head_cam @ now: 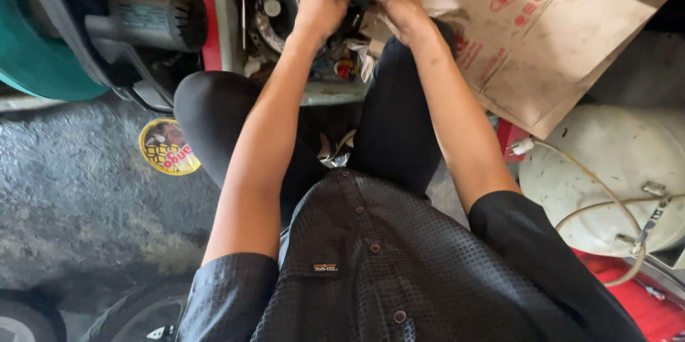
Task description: Cleaning various automotive components such as brake pads and gaskets with a cloth.
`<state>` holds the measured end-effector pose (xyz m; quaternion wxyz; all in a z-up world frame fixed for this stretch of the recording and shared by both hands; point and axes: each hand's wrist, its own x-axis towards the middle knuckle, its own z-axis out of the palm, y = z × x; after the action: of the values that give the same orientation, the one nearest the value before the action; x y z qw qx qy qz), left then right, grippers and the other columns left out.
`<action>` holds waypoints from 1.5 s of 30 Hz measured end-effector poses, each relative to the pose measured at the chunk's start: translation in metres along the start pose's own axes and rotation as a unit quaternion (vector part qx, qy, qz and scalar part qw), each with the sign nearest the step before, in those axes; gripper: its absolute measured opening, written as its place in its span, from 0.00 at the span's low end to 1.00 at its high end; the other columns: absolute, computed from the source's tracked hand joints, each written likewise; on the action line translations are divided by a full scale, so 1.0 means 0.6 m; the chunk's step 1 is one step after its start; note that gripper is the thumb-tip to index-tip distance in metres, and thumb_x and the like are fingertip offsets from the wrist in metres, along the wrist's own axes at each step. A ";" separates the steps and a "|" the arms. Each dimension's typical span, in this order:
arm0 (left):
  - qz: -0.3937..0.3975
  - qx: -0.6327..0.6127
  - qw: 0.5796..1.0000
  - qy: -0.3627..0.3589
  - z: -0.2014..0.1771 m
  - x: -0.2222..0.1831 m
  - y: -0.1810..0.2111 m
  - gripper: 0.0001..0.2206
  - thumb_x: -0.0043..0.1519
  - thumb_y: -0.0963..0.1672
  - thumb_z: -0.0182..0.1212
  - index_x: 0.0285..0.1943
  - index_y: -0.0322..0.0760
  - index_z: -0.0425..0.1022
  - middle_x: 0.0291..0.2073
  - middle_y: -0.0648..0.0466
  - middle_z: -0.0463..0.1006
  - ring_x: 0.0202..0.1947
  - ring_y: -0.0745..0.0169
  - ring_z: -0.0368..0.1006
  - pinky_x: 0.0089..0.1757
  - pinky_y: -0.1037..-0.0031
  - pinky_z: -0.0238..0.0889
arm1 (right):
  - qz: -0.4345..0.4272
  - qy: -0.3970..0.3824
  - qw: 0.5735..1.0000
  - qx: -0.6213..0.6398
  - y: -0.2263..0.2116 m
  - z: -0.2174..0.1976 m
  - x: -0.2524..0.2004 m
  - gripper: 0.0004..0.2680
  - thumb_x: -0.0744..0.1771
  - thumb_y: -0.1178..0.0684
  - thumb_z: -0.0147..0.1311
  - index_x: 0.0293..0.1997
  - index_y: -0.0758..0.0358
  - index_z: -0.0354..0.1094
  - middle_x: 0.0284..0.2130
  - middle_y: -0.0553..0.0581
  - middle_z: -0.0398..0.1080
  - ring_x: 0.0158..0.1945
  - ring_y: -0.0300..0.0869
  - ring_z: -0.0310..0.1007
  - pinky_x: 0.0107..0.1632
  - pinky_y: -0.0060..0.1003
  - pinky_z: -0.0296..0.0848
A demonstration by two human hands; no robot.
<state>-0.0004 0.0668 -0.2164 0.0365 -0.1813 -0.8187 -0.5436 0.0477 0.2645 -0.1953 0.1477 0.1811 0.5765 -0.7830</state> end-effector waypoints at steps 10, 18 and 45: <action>-0.081 0.224 0.950 -0.201 -0.060 -0.010 -0.018 0.12 0.58 0.46 0.72 0.46 0.36 0.83 0.41 0.41 0.81 0.44 0.40 0.78 0.44 0.57 0.72 | -0.134 0.051 0.957 -0.251 0.011 0.004 -0.004 0.11 0.67 0.54 0.68 0.49 0.71 0.76 0.42 0.58 0.81 0.45 0.39 0.80 0.49 0.31 0.78; -0.390 0.403 0.719 -0.410 -0.116 -0.120 -0.206 0.16 0.65 0.44 0.59 0.61 0.40 0.80 0.62 0.47 0.77 0.62 0.48 0.73 0.52 0.59 0.71 | -0.082 0.041 0.956 -0.280 -0.013 0.017 -0.015 0.14 0.62 0.49 0.74 0.47 0.63 0.78 0.40 0.52 0.80 0.42 0.35 0.80 0.48 0.30 0.79; -0.288 0.460 0.739 -0.399 -0.029 -0.145 -0.163 0.10 0.63 0.43 0.59 0.49 0.36 0.83 0.46 0.45 0.83 0.46 0.46 0.81 0.39 0.58 0.77 | -0.115 0.019 0.964 -0.239 0.016 -0.009 0.009 0.11 0.65 0.50 0.73 0.45 0.62 0.77 0.39 0.52 0.80 0.43 0.37 0.80 0.51 0.34 0.79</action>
<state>0.0453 -0.0046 -0.3173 -0.3728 -0.0980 -0.9219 0.0372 0.0479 0.2665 -0.2075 0.0846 0.0882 0.7662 -0.6309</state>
